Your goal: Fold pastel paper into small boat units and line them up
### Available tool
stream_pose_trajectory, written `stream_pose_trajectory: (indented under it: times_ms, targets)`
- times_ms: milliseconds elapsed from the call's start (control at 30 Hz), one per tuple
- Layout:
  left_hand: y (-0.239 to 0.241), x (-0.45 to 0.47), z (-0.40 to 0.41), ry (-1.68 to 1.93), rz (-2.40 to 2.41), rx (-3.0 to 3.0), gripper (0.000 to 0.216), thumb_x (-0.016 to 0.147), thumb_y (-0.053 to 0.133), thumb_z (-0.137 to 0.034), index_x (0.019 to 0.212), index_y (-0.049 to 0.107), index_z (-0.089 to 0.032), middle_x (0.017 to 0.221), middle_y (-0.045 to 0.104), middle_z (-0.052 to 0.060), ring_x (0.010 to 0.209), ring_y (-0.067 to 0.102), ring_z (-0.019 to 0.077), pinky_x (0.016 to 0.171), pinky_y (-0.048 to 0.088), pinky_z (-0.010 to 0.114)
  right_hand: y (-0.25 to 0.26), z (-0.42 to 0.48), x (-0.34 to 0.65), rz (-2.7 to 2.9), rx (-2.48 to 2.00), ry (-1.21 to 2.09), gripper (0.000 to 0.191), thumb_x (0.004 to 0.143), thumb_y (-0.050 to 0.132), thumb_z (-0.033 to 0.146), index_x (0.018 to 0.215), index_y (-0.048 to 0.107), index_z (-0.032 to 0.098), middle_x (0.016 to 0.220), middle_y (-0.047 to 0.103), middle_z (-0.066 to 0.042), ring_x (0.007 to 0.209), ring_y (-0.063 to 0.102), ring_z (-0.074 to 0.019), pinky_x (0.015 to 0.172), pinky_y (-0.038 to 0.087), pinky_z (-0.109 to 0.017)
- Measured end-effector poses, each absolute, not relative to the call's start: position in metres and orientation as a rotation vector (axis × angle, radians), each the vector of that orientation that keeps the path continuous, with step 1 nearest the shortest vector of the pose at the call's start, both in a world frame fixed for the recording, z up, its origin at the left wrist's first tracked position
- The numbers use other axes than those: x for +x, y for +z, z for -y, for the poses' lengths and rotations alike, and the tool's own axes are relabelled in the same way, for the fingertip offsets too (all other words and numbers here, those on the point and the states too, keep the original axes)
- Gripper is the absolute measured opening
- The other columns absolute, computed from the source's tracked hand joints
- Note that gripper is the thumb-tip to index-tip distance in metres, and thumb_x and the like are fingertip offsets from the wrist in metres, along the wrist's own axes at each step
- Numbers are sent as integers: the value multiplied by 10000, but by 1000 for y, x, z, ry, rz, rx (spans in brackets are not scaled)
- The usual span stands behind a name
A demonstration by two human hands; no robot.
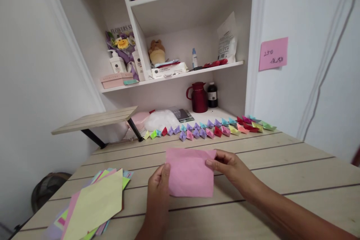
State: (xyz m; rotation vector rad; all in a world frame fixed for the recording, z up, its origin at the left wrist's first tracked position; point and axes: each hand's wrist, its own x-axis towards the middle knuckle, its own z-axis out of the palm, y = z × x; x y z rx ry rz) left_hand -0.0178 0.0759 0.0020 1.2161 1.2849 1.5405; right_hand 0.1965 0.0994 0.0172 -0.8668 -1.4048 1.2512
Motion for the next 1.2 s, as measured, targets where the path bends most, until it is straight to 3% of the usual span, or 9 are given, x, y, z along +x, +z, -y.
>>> stream_pose_trajectory:
  times_ms: [167, 467, 733, 933, 1033, 1200]
  targets:
    - [6, -21, -74, 1571, -1342, 1370, 477, 719, 598, -635, 591, 530, -181, 599, 414, -23, 616, 375, 133, 549, 333, 212, 15, -100, 199, 1403, -901, 1199, 263, 701, 712, 457, 733, 669, 199, 726, 646, -8, 706, 570, -186, 683, 440, -304]
    - [18, -18, -64, 1527, -1364, 1478, 391, 754, 603, -536, 634, 609, -164, 652, 503, 6, 675, 437, 167, 606, 371, 220, 15, -102, 201, 1389, -930, 1132, 249, 713, 706, 425, 763, 636, 191, 709, 598, 4, 680, 534, -165, 642, 415, -279]
    - [17, -18, -64, 1512, -1392, 1510, 350, 790, 579, -479, 670, 629, -153, 667, 521, 3, 680, 453, 162, 614, 380, 219, 20, -102, 208, 1316, -991, 869, 389, 744, 681, 367, 1104, 583, 258, 822, 485, 25, 689, 503, -132, 624, 419, -256]
    - [17, -18, -65, 1536, -1429, 1525, 326, 805, 569, -458, 698, 643, -159, 679, 544, 5, 695, 470, 167, 624, 387, 217, 30, -93, 211, 1398, -970, 822, 384, 876, 549, 377, 1234, 491, 253, 551, 434, 89, 447, 439, -103, 492, 378, -245]
    - [16, -19, -64, 1523, -1429, 1538, 337, 819, 555, -462, 678, 624, -163, 660, 522, -2, 669, 458, 156, 599, 375, 212, 32, -86, 209, 1476, -922, 873, 404, 916, 491, 402, 1282, 448, 237, 518, 463, 89, 421, 477, -114, 492, 424, -259]
    - [16, -19, -64, 1535, -1441, 1560, 329, 833, 548, -450, 693, 628, -164, 665, 531, -1, 670, 469, 156, 595, 376, 211, 31, -75, 204, 1695, -901, 781, 375, 940, 456, 361, 1300, 416, 264, 654, 599, 39, 537, 593, -135, 579, 493, -277]
